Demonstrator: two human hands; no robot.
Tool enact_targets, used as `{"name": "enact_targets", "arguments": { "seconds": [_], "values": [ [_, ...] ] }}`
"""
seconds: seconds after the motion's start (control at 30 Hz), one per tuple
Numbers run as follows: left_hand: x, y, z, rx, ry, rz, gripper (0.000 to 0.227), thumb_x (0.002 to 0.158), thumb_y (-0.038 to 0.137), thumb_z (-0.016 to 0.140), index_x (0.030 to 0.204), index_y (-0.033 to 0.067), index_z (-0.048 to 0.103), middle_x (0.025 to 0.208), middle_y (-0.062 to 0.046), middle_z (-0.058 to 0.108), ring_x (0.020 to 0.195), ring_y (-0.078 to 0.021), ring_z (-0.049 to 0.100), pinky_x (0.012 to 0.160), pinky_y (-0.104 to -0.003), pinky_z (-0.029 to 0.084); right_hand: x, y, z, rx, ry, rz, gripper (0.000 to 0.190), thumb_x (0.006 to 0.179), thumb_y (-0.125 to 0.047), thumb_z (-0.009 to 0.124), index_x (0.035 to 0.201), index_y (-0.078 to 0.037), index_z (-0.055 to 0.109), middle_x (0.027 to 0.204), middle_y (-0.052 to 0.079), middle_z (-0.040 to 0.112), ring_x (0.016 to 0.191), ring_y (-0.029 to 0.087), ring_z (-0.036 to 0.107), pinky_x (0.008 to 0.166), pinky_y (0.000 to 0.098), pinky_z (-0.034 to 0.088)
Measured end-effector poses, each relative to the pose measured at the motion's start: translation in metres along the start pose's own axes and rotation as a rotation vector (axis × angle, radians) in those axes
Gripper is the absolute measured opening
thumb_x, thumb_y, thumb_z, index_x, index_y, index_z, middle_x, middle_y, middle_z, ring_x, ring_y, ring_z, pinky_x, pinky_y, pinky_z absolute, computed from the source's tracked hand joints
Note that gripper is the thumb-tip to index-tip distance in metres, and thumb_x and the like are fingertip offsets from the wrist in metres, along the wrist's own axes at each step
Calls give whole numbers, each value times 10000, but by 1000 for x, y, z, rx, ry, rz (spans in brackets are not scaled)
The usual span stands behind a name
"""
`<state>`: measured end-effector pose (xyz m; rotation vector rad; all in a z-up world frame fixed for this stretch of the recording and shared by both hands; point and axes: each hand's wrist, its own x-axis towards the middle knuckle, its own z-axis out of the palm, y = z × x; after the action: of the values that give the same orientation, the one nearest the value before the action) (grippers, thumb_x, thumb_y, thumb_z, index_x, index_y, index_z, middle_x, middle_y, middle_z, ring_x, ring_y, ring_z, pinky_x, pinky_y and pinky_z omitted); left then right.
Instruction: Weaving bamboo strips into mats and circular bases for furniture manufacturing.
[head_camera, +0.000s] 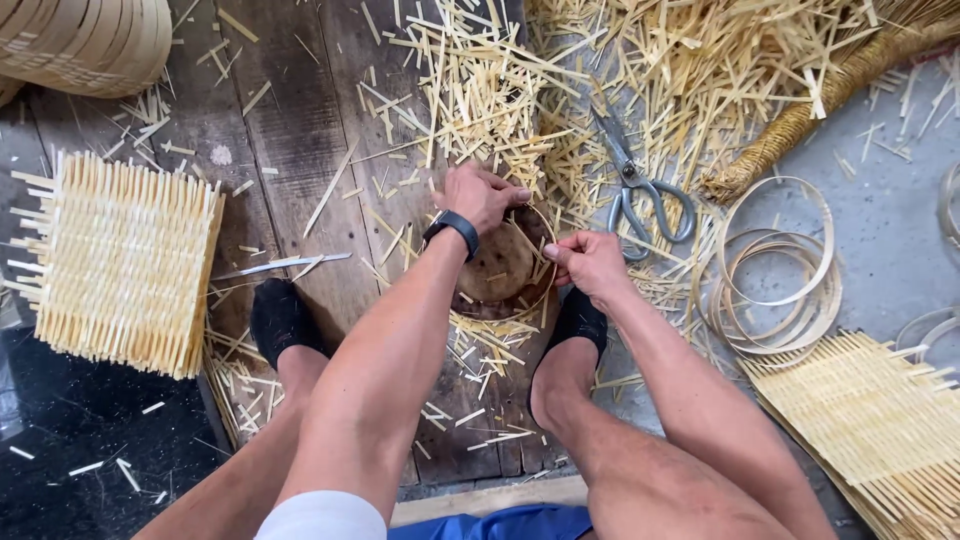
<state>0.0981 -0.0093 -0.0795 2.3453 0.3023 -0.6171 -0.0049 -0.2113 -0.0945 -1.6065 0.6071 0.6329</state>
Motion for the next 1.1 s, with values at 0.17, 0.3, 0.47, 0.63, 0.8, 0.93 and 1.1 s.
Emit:
{"name": "enact_targets", "arguments": {
  "seconds": [0.17, 0.3, 0.47, 0.63, 0.8, 0.93, 1.1],
  "values": [
    [-5, -10, -12, -76, 83, 39, 338, 725, 566, 804, 867, 262, 847, 930, -53, 699, 986, -300, 626, 971, -539, 393, -16, -28, -1, -65, 45, -64, 169, 888, -167, 768, 939, -7, 753, 769, 85, 734, 586, 142, 678, 533, 304, 601],
    [-39, -68, -36, -77, 229, -103, 365, 939, 495, 718, 1013, 155, 829, 920, -133, 736, 875, -290, 697, 863, -443, 507, -15, -14, -24, 361, 140, 48, 297, 937, -280, 620, 1071, -22, 677, 781, 116, 711, 592, 178, 725, 509, 333, 617],
    [-54, -127, -34, -509, 55, -243, 315, 819, 283, 858, 1036, 59, 809, 904, -93, 816, 745, -156, 722, 678, -313, 579, -23, 5, -4, 178, -11, 23, 236, 916, -127, 695, 1089, 19, 628, 822, 107, 732, 612, 176, 730, 525, 325, 620],
    [-59, -111, -40, -466, 91, -408, 294, 712, 208, 918, 953, 65, 828, 851, -71, 799, 709, -125, 724, 692, -268, 583, -24, 8, 4, 117, 43, 58, 223, 912, -128, 771, 987, 46, 654, 783, 93, 686, 560, 164, 646, 492, 315, 587],
    [-67, -104, -32, -388, 197, -388, 267, 771, 229, 887, 972, 61, 838, 842, -87, 796, 733, -148, 730, 727, -292, 578, -41, -4, 0, 299, -11, 44, 228, 926, -152, 772, 1006, 30, 660, 828, 82, 686, 640, 156, 657, 560, 328, 609],
    [-117, -74, -54, -1316, -62, -648, 292, 967, 313, 672, 1032, 31, 636, 918, -100, 728, 803, -245, 724, 742, -459, 642, -67, -30, 2, 508, -229, 104, 249, 907, -161, 754, 1078, 11, 695, 972, 103, 750, 836, 196, 735, 730, 365, 656],
    [-144, -116, 24, -1448, -170, -530, 146, 967, 43, 642, 1092, -29, 622, 1021, -138, 730, 903, -272, 745, 814, -446, 668, -58, -9, 7, 310, -241, 173, 295, 901, -173, 736, 1093, 44, 686, 1017, 152, 760, 870, 252, 758, 723, 398, 662]
  ]
}}
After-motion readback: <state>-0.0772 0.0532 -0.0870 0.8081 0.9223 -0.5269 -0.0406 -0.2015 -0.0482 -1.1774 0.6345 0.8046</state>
